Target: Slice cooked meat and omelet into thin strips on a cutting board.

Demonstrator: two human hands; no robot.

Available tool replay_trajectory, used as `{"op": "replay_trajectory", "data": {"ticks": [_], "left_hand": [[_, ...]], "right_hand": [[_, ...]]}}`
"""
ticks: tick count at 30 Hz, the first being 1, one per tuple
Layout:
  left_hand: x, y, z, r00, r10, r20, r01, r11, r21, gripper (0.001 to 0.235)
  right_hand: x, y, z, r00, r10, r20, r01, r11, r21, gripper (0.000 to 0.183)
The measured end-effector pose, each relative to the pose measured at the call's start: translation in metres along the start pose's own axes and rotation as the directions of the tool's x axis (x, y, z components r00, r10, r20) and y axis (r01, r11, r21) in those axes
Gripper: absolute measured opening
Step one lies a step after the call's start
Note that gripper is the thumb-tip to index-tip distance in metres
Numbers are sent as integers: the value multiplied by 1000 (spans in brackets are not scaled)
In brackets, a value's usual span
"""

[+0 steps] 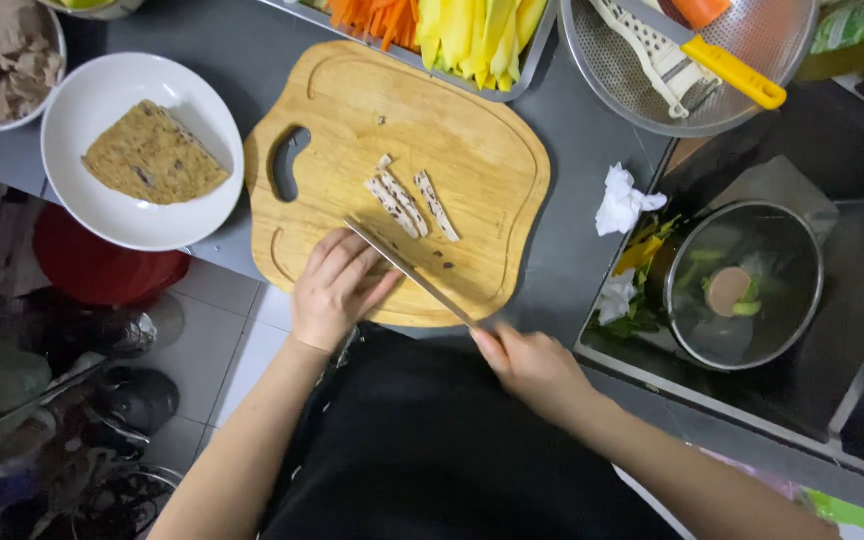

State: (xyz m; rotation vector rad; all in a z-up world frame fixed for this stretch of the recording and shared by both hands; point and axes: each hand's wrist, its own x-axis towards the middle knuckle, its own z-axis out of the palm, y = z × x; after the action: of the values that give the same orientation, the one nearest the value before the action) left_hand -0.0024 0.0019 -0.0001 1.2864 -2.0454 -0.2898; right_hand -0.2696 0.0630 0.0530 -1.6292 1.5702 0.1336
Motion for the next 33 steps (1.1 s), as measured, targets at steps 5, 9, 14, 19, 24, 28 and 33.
{"op": "replay_trajectory", "data": {"ticks": [5, 9, 14, 19, 24, 28, 33], "left_hand": [[-6, -7, 4, 1000, 17, 11, -17, 1000, -12, 39], [0, -5, -3, 1000, 26, 15, -25, 999, -36, 40], [2, -7, -8, 999, 31, 19, -29, 996, -86, 36], [-3, -8, -2, 999, 44, -5, -44, 996, -74, 37], [-4, -7, -2, 999, 28, -32, -29, 999, -32, 39], [-5, -9, 0, 1000, 6, -28, -7, 1000, -23, 38], [-6, -9, -1, 1000, -4, -13, 3, 999, -48, 38]], "right_hand": [[41, -5, 30, 997, -64, -48, 59, 994, -95, 40], [62, -4, 25, 993, -102, -59, 108, 987, 115, 49], [43, 7, -5, 971, 157, 179, -218, 889, 402, 60], [9, -8, -24, 999, -37, 27, 35, 998, 47, 47], [-7, 4, -19, 990, 122, 65, -113, 986, -125, 48], [3, 2, -19, 992, 82, 96, -81, 997, -21, 45], [43, -21, -3, 995, -87, -47, 83, 994, -71, 47]]}}
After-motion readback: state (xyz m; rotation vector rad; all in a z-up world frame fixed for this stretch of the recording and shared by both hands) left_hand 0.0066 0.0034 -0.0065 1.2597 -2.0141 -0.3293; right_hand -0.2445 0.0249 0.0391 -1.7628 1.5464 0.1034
